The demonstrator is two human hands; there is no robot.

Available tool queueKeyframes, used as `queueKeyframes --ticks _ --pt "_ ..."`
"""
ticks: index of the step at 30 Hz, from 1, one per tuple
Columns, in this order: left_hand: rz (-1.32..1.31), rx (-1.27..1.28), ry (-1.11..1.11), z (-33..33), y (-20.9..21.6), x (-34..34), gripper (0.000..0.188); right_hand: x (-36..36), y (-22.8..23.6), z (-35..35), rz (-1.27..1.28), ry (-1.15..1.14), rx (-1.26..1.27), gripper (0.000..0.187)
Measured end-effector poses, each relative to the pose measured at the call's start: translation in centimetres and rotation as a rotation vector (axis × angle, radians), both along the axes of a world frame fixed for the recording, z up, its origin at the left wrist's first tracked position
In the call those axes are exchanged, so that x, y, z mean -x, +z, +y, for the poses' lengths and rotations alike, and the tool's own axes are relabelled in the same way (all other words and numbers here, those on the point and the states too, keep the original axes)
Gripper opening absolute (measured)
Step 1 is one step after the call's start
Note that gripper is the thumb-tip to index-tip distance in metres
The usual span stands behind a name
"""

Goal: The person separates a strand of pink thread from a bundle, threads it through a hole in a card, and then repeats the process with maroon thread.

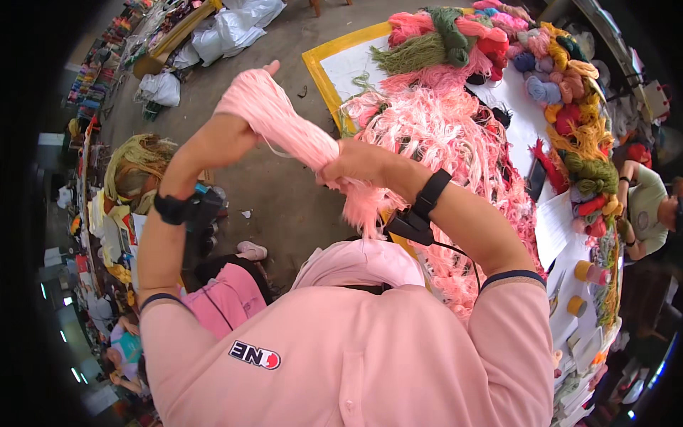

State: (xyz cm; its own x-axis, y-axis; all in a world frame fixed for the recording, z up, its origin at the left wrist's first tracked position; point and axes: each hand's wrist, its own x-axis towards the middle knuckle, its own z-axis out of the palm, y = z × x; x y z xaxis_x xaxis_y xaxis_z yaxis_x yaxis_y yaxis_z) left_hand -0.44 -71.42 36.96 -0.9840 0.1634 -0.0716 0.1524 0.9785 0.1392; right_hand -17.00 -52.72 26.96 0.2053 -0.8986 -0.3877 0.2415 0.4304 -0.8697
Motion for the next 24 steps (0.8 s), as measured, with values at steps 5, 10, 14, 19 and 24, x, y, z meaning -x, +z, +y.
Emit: queueKeyframes --ticks 5,10,14,19,24 --pt "-0.129 -0.199 0.505 -4.9 -6.5 5.1 0.064 4.2 0.2 -4.1 0.842 -0.421 0.576 0.014" --pt "0.059 -0.278 0.025 -5.1 -8.2 11.1 0.058 8.0 -0.6 -6.7 0.134 -0.455 0.296 0.053" --pt "0.298 -0.353 -0.087 -5.7 -11.6 15.5 0.049 10.6 -0.5 -7.5 -0.166 -0.476 0.379 0.053" --pt "-0.361 -1.256 0.132 -8.2 -17.3 18.3 0.050 11.8 0.2 -6.8 0.830 -0.609 0.435 0.074" --pt "-0.094 -0.560 0.126 -6.1 -14.8 21.0 0.047 13.4 -2.1 -8.0 1.161 -0.640 0.013 0.065"
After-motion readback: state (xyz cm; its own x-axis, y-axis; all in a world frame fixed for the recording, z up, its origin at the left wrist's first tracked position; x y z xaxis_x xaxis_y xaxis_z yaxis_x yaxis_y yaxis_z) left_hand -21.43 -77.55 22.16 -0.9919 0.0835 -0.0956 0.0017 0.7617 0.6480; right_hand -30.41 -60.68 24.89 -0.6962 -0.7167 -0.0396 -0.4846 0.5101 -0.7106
